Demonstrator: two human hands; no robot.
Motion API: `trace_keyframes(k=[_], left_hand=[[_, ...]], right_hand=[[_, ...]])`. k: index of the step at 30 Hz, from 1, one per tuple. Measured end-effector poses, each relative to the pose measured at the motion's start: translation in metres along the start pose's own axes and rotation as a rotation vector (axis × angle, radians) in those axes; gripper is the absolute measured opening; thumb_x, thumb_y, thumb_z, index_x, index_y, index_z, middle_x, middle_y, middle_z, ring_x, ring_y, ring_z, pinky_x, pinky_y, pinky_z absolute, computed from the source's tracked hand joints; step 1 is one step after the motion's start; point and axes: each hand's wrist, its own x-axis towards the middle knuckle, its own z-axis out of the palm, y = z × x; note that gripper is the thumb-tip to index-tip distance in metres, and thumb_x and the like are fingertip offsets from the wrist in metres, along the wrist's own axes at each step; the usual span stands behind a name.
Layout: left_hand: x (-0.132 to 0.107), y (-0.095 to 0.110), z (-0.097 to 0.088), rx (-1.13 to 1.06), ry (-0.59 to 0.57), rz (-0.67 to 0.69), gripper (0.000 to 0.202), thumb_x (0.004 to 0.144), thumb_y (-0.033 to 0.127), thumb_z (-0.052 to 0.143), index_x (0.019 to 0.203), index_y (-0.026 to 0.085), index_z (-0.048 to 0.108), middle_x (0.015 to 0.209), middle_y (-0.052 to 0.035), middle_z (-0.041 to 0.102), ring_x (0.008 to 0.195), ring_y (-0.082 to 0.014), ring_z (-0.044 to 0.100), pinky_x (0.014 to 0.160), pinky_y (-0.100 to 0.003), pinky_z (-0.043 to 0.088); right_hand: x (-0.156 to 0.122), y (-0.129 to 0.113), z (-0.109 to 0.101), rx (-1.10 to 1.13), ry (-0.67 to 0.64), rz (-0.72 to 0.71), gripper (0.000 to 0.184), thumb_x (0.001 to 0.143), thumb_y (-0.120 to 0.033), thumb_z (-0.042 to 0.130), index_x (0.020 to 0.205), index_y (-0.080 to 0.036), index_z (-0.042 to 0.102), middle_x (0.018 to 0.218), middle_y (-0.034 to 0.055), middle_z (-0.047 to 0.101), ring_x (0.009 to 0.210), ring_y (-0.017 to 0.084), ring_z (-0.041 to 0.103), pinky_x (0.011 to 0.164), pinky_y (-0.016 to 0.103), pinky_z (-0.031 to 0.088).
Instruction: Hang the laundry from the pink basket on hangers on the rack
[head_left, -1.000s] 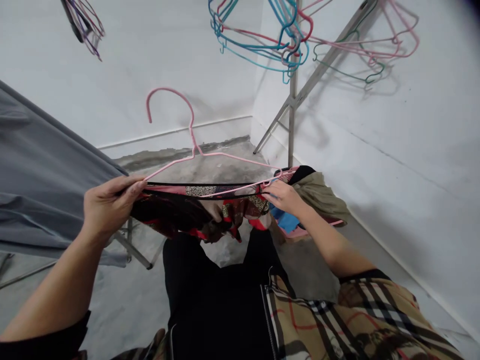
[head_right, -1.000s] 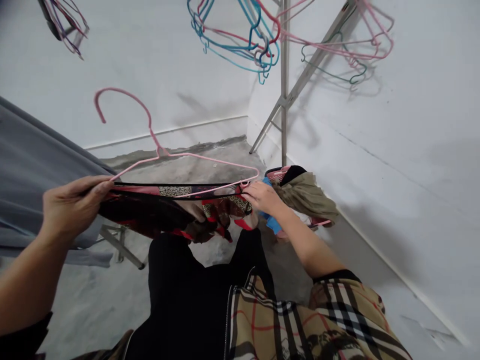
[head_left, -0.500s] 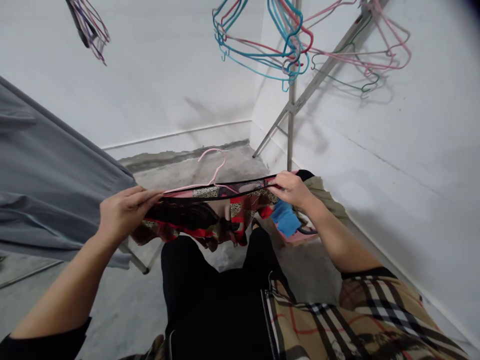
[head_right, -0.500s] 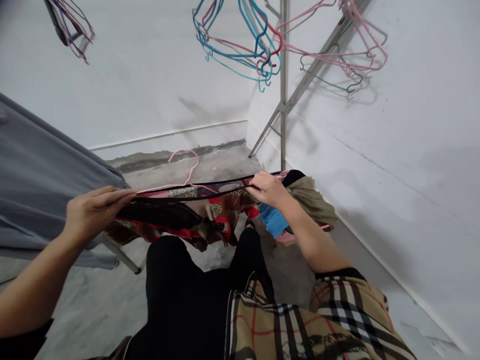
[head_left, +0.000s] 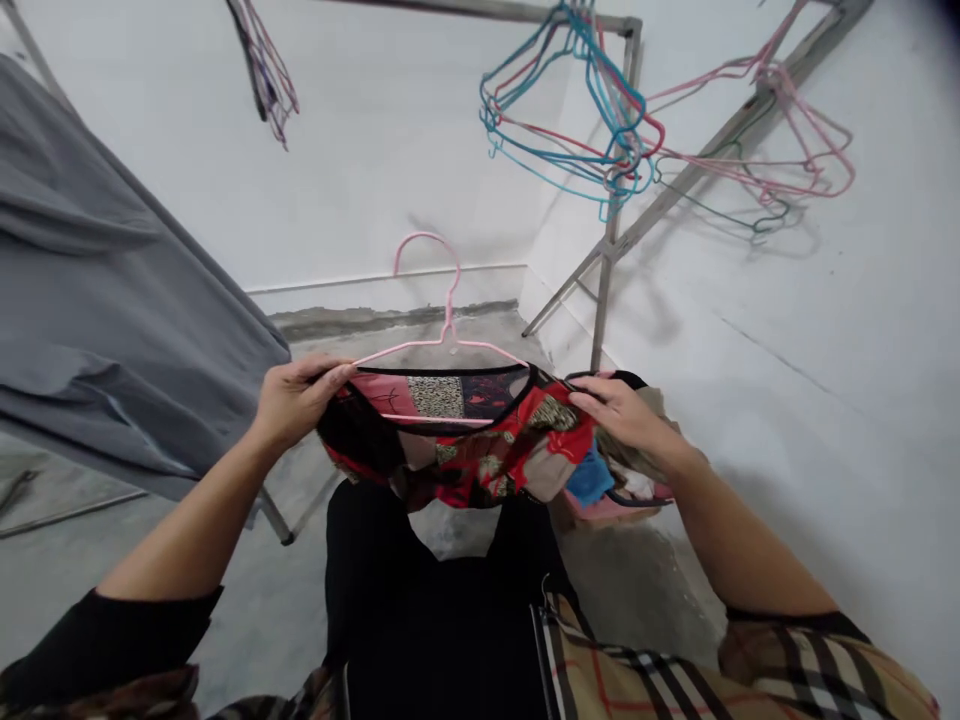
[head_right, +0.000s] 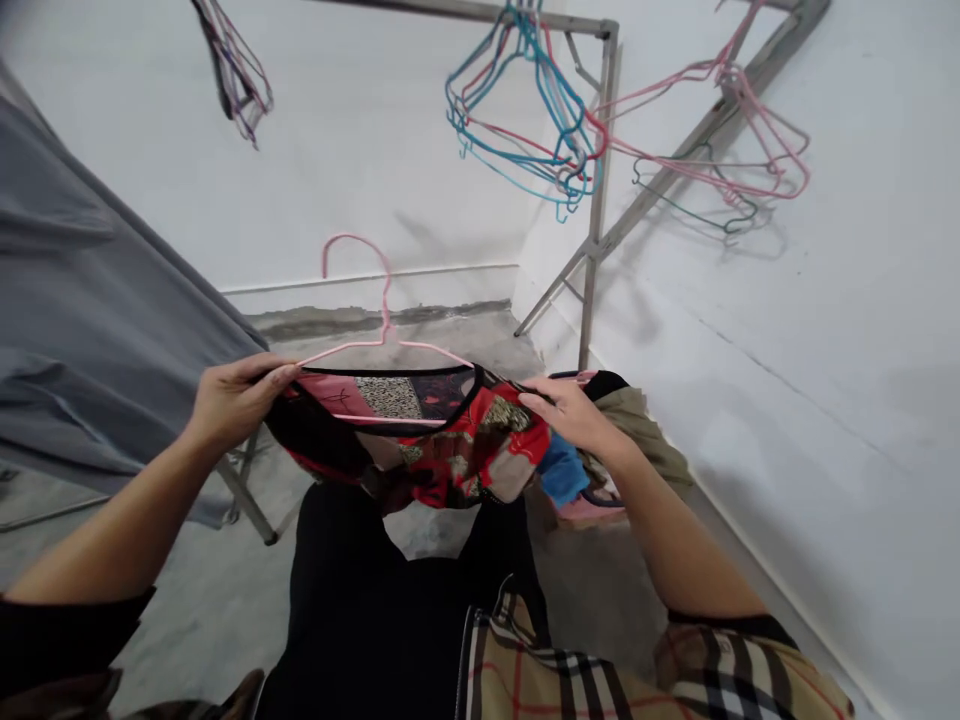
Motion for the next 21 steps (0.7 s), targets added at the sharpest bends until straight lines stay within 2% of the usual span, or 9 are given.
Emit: trace_keyframes(k=[3, 5, 7, 10, 14, 16, 18, 21], left_hand=[[0.004, 0.006, -0.001, -0.018, -0.071, -0.011, 0.037, 0.075, 0.050, 0.068, 0.090, 0.017, 0.076, 0.085, -0.0053, 0.075, 0.077, -0.0181, 0.065, 0.072, -0.026, 0.051], [0.008, 0.010, -0.002, -0.061, -0.099, -0.049, 0.045, 0.073, 0.056, 0.069, 0.094, 0.017, 0.076, 0.085, -0.0065, 0.075, 0.076, -0.0189, 0.065, 0.069, -0.026, 0.051], [0.011, 0.013, -0.002, -0.115, -0.070, -0.082, 0.051, 0.069, 0.059, 0.071, 0.095, 0.016, 0.076, 0.081, -0.0071, 0.074, 0.073, -0.0192, 0.064, 0.065, -0.026, 0.051], [0.015, 0.016, 0.000, -0.182, 0.041, -0.085, 0.050, 0.067, 0.058, 0.074, 0.091, 0.015, 0.077, 0.080, -0.0075, 0.074, 0.076, -0.0198, 0.065, 0.069, -0.027, 0.052], [0.018, 0.018, 0.003, -0.322, 0.199, -0.030, 0.045, 0.069, 0.053, 0.075, 0.094, 0.016, 0.076, 0.088, -0.0072, 0.074, 0.080, -0.0180, 0.065, 0.073, -0.026, 0.053], [0.019, 0.017, 0.002, -0.387, 0.176, 0.005, 0.045, 0.070, 0.050, 0.076, 0.100, 0.017, 0.074, 0.087, -0.0064, 0.074, 0.077, -0.0161, 0.065, 0.071, -0.025, 0.053], [0.021, 0.014, -0.001, -0.434, 0.093, 0.031, 0.050, 0.071, 0.050, 0.077, 0.109, 0.018, 0.071, 0.088, -0.0066, 0.074, 0.077, -0.0157, 0.065, 0.073, -0.026, 0.053], [0.024, 0.003, -0.006, -0.455, 0.046, 0.049, 0.060, 0.073, 0.054, 0.074, 0.123, 0.020, 0.064, 0.109, -0.0099, 0.071, 0.098, -0.0188, 0.065, 0.088, -0.031, 0.052]], right_hand=[[-0.004, 0.000, 0.003, 0.060, 0.148, 0.058, 0.039, 0.093, -0.047, 0.047, 0.082, -0.017, 0.069, 0.071, 0.0019, 0.068, 0.065, 0.015, 0.062, 0.063, 0.026, 0.051], [-0.009, 0.000, 0.001, 0.082, 0.269, 0.105, 0.035, 0.091, -0.046, 0.051, 0.084, -0.017, 0.070, 0.072, 0.0013, 0.069, 0.064, 0.015, 0.062, 0.062, 0.025, 0.050], [-0.012, 0.002, -0.003, 0.080, 0.338, 0.122, 0.031, 0.089, -0.045, 0.055, 0.089, -0.018, 0.072, 0.077, 0.0022, 0.073, 0.068, 0.016, 0.066, 0.064, 0.026, 0.052], [-0.014, 0.004, -0.009, 0.018, 0.337, 0.061, 0.029, 0.088, -0.042, 0.057, 0.093, -0.019, 0.074, 0.081, 0.0034, 0.075, 0.068, 0.017, 0.068, 0.064, 0.026, 0.054], [-0.017, -0.001, -0.012, -0.096, 0.223, -0.079, 0.027, 0.088, -0.039, 0.057, 0.097, -0.021, 0.075, 0.086, 0.0035, 0.076, 0.069, 0.018, 0.070, 0.068, 0.027, 0.056], [-0.020, -0.002, -0.008, -0.116, 0.257, -0.090, 0.027, 0.089, -0.038, 0.057, 0.100, -0.022, 0.075, 0.088, 0.0036, 0.076, 0.072, 0.018, 0.071, 0.072, 0.027, 0.057], [-0.026, 0.000, -0.004, -0.099, 0.382, -0.035, 0.027, 0.089, -0.038, 0.057, 0.099, -0.020, 0.075, 0.087, 0.0044, 0.076, 0.073, 0.017, 0.071, 0.071, 0.026, 0.057], [-0.034, 0.008, 0.002, -0.047, 0.561, 0.081, 0.030, 0.087, -0.041, 0.060, 0.099, -0.017, 0.074, 0.086, 0.0067, 0.076, 0.071, 0.018, 0.070, 0.066, 0.025, 0.056]])
